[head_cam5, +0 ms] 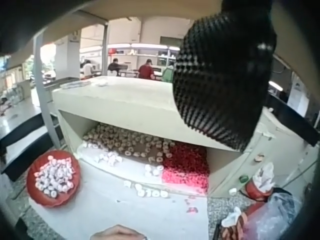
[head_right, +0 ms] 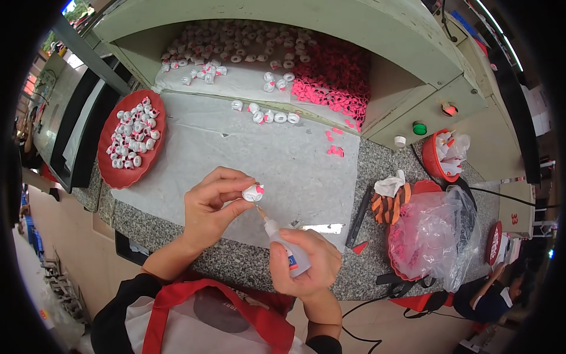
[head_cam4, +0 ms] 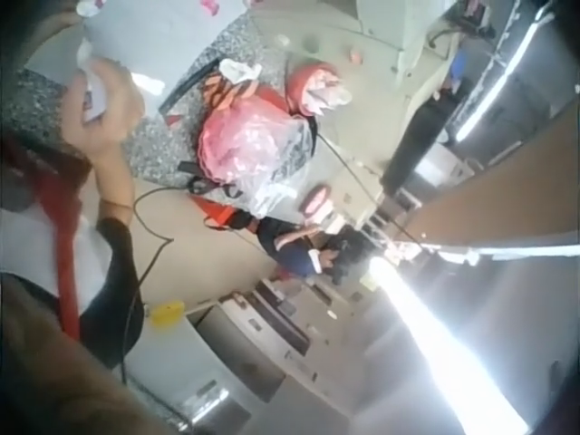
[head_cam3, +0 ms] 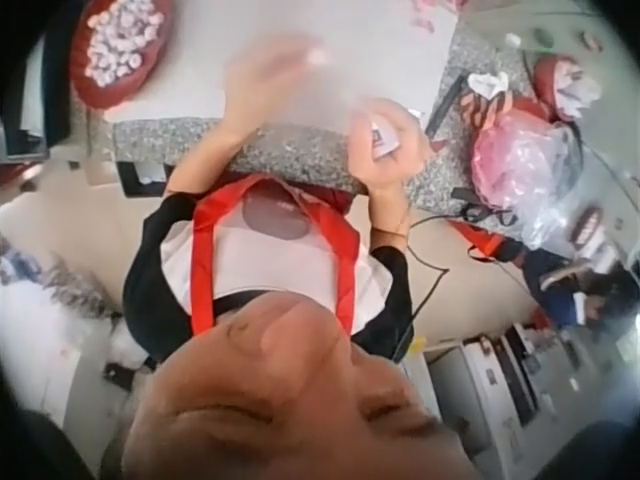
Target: Applying glue and attaching small pink bows to white toy heads.
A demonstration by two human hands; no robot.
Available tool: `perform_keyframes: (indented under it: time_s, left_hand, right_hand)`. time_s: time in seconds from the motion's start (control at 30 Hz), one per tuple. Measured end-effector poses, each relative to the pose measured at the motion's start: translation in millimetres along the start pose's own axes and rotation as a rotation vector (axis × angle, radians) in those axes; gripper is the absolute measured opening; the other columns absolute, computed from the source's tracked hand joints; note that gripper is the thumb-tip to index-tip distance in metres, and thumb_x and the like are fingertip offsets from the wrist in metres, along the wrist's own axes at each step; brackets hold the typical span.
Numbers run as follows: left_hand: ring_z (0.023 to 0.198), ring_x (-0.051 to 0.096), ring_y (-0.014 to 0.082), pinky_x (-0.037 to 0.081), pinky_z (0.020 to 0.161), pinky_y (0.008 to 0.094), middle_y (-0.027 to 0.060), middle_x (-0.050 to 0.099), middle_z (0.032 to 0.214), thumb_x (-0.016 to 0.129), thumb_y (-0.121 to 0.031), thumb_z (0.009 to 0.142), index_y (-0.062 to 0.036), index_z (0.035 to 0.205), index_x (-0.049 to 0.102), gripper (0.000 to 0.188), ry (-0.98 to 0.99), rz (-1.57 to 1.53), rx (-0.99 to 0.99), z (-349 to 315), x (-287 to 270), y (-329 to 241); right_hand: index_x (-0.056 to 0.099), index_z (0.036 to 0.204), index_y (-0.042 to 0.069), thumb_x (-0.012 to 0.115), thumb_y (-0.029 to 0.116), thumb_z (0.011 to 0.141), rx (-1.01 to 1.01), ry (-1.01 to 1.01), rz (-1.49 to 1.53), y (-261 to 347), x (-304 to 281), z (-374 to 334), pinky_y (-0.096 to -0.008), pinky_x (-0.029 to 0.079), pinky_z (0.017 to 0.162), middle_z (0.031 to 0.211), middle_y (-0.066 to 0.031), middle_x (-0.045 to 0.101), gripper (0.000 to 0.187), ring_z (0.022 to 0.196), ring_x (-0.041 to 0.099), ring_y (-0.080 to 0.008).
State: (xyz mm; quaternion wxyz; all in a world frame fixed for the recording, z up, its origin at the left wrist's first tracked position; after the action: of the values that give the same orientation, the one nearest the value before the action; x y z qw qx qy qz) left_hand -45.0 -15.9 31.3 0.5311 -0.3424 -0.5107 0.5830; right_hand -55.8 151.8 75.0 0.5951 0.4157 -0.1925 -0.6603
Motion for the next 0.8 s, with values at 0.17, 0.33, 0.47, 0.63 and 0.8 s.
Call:
perform_keyframes:
  time_s: [0.17, 0.33, 0.47, 0.63, 0.8]
  left_hand:
    - [0.095, 0.055, 0.0218, 0.050, 0.082, 0.0304, 0.0141, 0.050, 0.101, 0.056, 0.016, 0.071, 0.0044, 0.101, 0.056, 0.033, -0.004, 0.014, 0.011, 0, -1, -1]
    - [0.095, 0.055, 0.0210, 0.049, 0.082, 0.0290, 0.0135, 0.050, 0.102, 0.057, 0.016, 0.071, 0.0043, 0.101, 0.056, 0.032, -0.013, 0.020, -0.012, 2, 0, 0]
    - [0.095, 0.055, 0.0196, 0.048, 0.082, 0.0278, 0.0120, 0.049, 0.102, 0.057, 0.015, 0.071, 0.0044, 0.102, 0.055, 0.032, -0.068, -0.033, -0.042, 0, -8, 4]
    - [0.091, 0.057, 0.0167, 0.050, 0.081, 0.0256, 0.0086, 0.051, 0.099, 0.058, 0.009, 0.073, 0.0008, 0.101, 0.057, 0.029, -0.018, -0.120, -0.113, -1, 4, 3]
    - [0.095, 0.055, 0.0175, 0.048, 0.082, 0.0268, 0.0086, 0.049, 0.102, 0.056, 0.014, 0.073, 0.0034, 0.102, 0.054, 0.031, -0.017, -0.116, -0.130, 0, -1, 4]
  right_hand:
    - [0.057, 0.082, -0.001, 0.060, 0.006, 0.068, 0.044, -0.017, -0.010, -2, 0, -1, -0.0237, 0.045, 0.056, 0.073, -0.0100, 0.060, 0.016, 0.060, 0.057, -0.0149]
    - [0.057, 0.085, -0.003, 0.058, 0.005, 0.070, 0.007, -0.019, -0.010, 1, 0, 2, -0.0234, 0.044, 0.054, 0.071, -0.0097, 0.060, 0.018, 0.059, 0.057, -0.0148]
    - [0.054, 0.093, -0.004, 0.055, 0.003, 0.071, 0.716, -0.131, 0.233, -48, 3, 10, -0.0234, 0.046, 0.053, 0.074, -0.0085, 0.059, 0.023, 0.059, 0.057, -0.0146]
    - [0.054, 0.094, -0.004, 0.060, 0.011, 0.068, 0.708, -0.053, -0.117, -172, -20, 39, -0.0275, 0.048, 0.055, 0.076, -0.0131, 0.061, 0.031, 0.061, 0.060, -0.0198]
    - [0.063, 0.082, 0.004, 0.062, 0.021, 0.067, 0.679, 0.276, -0.743, -188, -17, 73, -0.0398, 0.045, 0.068, 0.073, -0.0176, 0.062, 0.023, 0.073, 0.061, -0.0316]
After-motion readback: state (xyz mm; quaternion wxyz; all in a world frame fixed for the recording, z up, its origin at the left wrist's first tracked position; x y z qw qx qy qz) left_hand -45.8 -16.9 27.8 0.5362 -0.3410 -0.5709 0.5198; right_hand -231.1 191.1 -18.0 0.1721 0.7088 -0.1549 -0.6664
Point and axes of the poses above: each hand's wrist, its own z-axis towards the middle knuckle, its own x-axis out of the palm, y = z × x, the point moved 5 cm from there along z, towards the middle knuckle
